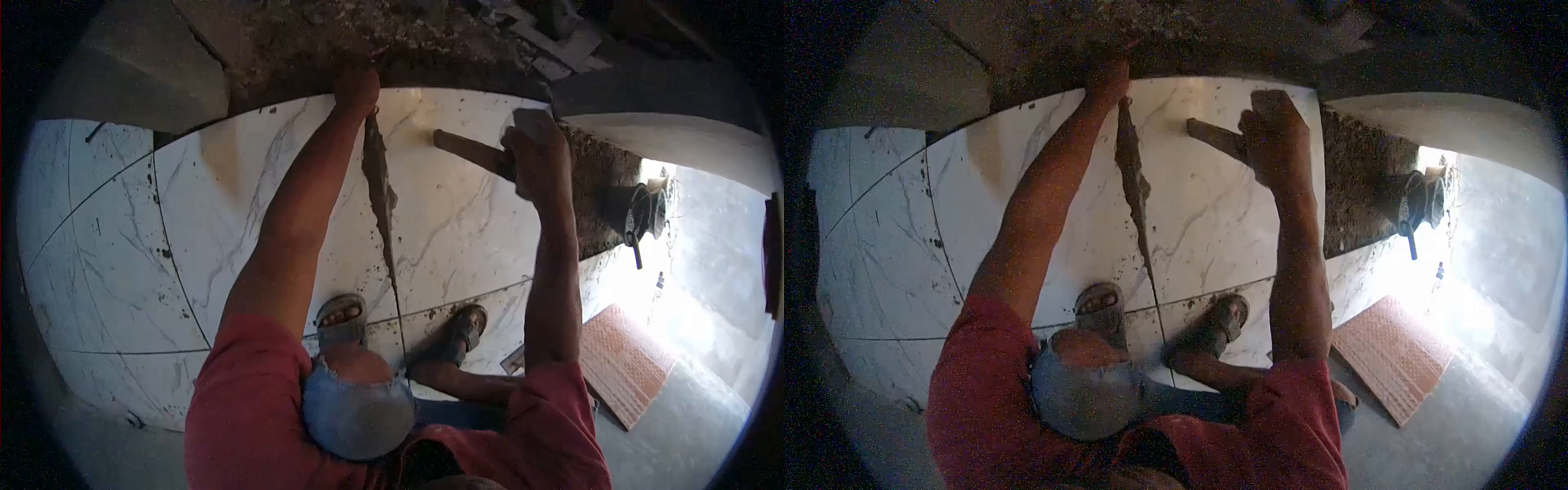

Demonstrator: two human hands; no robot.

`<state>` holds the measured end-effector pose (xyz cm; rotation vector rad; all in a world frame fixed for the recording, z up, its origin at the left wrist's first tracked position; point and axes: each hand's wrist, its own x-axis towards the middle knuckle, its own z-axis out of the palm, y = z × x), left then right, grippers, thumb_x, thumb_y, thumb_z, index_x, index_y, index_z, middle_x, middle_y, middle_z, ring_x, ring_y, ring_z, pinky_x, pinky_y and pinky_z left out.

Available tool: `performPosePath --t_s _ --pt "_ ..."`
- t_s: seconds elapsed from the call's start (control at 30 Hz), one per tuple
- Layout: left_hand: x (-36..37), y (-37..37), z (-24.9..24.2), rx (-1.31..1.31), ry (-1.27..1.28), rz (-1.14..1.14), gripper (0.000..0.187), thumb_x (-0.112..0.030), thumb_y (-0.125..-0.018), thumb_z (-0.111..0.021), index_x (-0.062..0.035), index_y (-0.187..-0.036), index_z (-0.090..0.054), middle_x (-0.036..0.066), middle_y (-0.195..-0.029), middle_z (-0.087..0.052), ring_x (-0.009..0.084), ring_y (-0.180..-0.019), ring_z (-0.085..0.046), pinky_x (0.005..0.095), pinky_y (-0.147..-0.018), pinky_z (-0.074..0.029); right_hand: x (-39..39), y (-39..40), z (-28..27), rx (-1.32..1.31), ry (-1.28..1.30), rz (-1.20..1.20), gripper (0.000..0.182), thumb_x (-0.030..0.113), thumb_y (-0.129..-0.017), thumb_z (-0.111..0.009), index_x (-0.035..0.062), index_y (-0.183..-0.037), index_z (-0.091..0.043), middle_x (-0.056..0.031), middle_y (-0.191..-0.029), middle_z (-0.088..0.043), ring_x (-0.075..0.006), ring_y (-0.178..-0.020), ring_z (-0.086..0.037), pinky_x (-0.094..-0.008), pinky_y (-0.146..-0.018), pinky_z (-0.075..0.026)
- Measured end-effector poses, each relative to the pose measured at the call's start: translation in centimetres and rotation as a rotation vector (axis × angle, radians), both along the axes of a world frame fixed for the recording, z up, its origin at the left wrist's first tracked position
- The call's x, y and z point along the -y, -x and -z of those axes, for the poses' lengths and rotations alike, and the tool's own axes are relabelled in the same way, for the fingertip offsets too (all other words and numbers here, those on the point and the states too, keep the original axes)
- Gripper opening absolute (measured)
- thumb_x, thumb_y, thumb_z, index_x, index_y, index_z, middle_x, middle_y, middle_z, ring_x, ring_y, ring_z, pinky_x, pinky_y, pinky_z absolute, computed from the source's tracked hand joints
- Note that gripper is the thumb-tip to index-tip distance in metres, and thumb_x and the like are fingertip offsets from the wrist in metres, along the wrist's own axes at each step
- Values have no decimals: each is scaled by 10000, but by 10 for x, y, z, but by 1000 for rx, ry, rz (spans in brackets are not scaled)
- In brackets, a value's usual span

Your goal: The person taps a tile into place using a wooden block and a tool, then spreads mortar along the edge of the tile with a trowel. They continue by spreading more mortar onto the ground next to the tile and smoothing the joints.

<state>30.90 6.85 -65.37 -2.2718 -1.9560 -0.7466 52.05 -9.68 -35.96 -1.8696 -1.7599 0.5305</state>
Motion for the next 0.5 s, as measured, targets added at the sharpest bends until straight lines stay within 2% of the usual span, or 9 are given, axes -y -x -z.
performPosePath --t_s 0.03,0.07,0.1,0.13,0.17,0.23,0.33,0.43,0.5 --pt "-8 0 1 12 -123 -15 166 -175 -799 -571 -86 -837 -705 124 -854 -674 296 -830 -653 456 -673 -531 -3 -11 -1 1 -8 -6 178 96 -794 -592 16 -950 -565 -160 -839 -612 -238 -807 -618 -326 -710 -472" --pt "0 2 -15 -59 95 26 165 -175 -802 -567 -84 -836 -701 124 -856 -673 295 -829 -654 458 -673 -530 -2 -32 0 297 -124 -119 192 103 -796 -589 27 -971 -565 -147 -836 -621 -218 -763 -616 -324 -676 -478" --pt "15 4 -23 -131 323 78 163 -174 -805 -564 -83 -835 -697 125 -857 -673 295 -828 -654 460 -672 -530 4 -20 -8 -86 -26 19 190 96 -797 -586 41 -979 -570 -129 -826 -630 -195 -697 -608 -314 -624 -486" --pt "26 4 -25 -134 337 88 163 -174 -805 -564 -83 -835 -697 125 -857 -673 295 -828 -654 460 -672 -530 10 -8 -17 -473 4 194 191 90 -799 -583 55 -986 -576 -110 -816 -639 -172 -631 -600 -304 -573 -494" --pt "26 1 -32 -67 334 34 156 -170 -803 -565 -82 -817 -693 124 -843 -673 293 -820 -656 456 -671 -531 6 -10 -9 -470 -3 200 191 90 -799 -583 55 -986 -576 -110 -816 -639 -172 -631 -600 -304 -573 -494" --pt "21 -4 -46 10 302 -22 151 -167 -800 -566 -80 -799 -689 124 -829 -673 291 -813 -658 453 -670 -532 -16 -18 6 -99 157 83 73 52 -776 -555 -7 -815 -571 -77 -730 -568 -144 -627 -544 -301 -607 -467" --pt "20 8 -35 -31 40 28 152 -163 -803 -564 -77 -806 -689 127 -828 -671 290 -796 -661 443 -672 -535 -11 -20 -6 -95 -80 -55 104 63 -735 -583 -37 -742 -558 -107 -745 -565 -160 -633 -551 -316 -622 -460" --pt "19 3 -32 -99 348 60 169 -157 -809 -554 -70 -843 -695 130 -839 -672 301 -780 -662 452 -679 -534 0 6 -16 -333 -52 189 165 87 -725 -594 -56 -803 -566 -142 -771 -572 -195 -635 -569 -334 -664 -469" --pt "17 4 -43 96 339 47 200 -145 -824 -523 -59 -884 -693 141 -861 -671 318 -804 -656 462 -733 -524 -18 6 2 -16 70 79 125 50 -726 -598 -55 -793 -585 -120 -799 -598 -168 -622 -568 -302 -644 -485"
